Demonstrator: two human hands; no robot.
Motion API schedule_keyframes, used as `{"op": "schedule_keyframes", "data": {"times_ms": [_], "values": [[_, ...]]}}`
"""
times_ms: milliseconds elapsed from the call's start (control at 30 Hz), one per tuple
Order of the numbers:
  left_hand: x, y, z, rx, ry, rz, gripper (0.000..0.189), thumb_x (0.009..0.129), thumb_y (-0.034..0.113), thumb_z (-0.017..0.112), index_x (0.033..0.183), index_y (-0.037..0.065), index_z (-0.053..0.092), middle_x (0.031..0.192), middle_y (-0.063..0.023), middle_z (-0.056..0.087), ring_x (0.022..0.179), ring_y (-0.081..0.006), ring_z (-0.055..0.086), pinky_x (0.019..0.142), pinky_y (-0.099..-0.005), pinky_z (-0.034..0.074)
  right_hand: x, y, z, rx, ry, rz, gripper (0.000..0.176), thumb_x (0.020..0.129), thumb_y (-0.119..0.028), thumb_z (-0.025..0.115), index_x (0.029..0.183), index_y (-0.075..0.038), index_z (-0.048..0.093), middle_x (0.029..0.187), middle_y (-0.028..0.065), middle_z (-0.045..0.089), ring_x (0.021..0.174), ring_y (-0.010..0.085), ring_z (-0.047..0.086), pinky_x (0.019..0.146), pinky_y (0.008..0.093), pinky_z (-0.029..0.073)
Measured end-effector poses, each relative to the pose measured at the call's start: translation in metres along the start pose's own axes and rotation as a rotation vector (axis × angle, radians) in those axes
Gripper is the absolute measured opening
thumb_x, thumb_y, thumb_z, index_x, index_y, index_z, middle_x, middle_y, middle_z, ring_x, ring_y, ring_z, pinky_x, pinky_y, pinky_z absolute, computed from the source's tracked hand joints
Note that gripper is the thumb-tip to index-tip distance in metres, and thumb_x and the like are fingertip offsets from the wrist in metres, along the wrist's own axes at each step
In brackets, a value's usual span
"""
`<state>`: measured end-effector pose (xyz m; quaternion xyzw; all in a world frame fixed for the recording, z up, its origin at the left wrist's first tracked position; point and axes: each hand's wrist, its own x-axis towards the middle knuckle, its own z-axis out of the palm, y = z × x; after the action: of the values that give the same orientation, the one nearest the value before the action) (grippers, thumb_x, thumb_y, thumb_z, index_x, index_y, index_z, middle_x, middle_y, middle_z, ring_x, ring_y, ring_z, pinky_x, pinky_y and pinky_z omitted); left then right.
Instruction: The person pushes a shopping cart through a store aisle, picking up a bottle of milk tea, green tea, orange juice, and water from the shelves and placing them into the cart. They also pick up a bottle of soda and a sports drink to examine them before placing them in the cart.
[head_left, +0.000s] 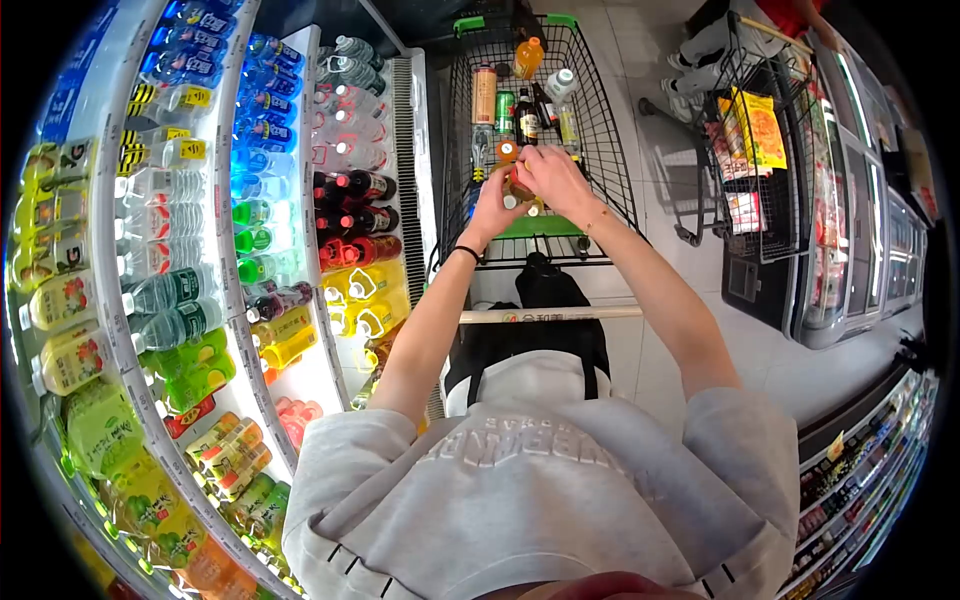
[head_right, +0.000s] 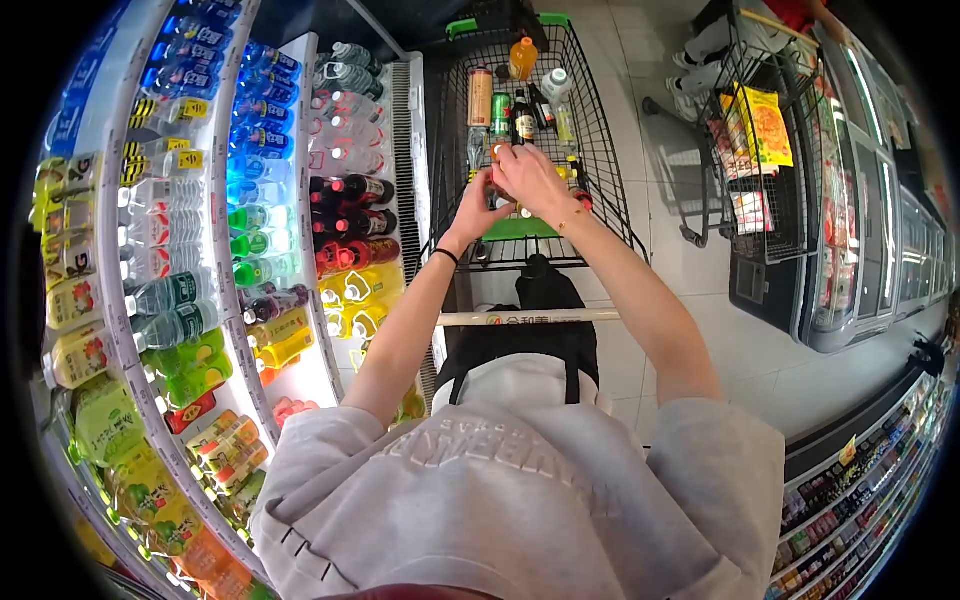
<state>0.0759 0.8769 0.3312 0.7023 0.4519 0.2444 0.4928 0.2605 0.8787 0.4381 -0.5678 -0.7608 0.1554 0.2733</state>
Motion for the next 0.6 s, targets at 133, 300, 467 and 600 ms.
{"op": "schedule_keyframes", "data": {"times_ms": [133, 300, 467, 600], "values": [[-0.037, 0.083, -0.062, 0.087, 0.201, 0.11, 0.072, 0.076, 0.024, 0.087, 0.135, 0.002, 0.052, 0.125, -0.0184, 0.061, 0.114, -0.0366, 0.06, 0.098, -0.0415, 0.05, 0.041, -0.073, -0.047, 0.101, -0.024, -0.073, 0.024, 0.095, -0.024, 0.065, 0.093, 0.0, 0.063, 0.081, 0.0202, 0.069, 0.079, 0.0395, 0.065, 0.075, 0.0496, 0.053], [-0.098, 0.133, -0.124, -0.003, 0.354, 0.057, 0.065, 0.075, 0.021, 0.087, 0.128, 0.001, 0.056, 0.114, -0.0148, 0.063, 0.104, -0.0289, 0.064, 0.091, -0.0391, 0.052, 0.082, -0.177, -0.073, 0.255, -0.139, -0.177, 0.027, 0.096, -0.023, 0.063, 0.085, 0.002, 0.062, 0.073, 0.0234, 0.064, 0.072, 0.0397, 0.067, 0.065, 0.0452, 0.052], [-0.168, 0.152, -0.172, -0.012, 0.807, 0.021, 0.045, 0.076, 0.018, 0.085, 0.113, 0.001, 0.067, 0.103, -0.015, 0.073, 0.092, -0.0245, 0.073, 0.086, -0.0354, 0.056, 0.099, -0.273, -0.048, 0.456, -0.182, -0.337, 0.031, 0.091, -0.03, 0.071, 0.094, 0.001, 0.069, 0.069, 0.0174, 0.065, 0.066, 0.0351, 0.066, 0.064, 0.0426, 0.05], [-0.228, 0.149, -0.2, 0.087, 1.102, -0.141, 0.045, 0.071, 0.028, 0.09, 0.102, 0.0, 0.07, 0.085, -0.0119, 0.076, 0.077, -0.0211, 0.075, 0.074, -0.0337, 0.058, 0.104, -0.345, -0.029, 0.413, -0.359, -0.388, 0.05, 0.075, -0.037, 0.087, 0.105, 0.0, 0.072, 0.078, 0.0091, 0.061, 0.073, 0.0252, 0.063, 0.07, 0.0369, 0.052]]}}
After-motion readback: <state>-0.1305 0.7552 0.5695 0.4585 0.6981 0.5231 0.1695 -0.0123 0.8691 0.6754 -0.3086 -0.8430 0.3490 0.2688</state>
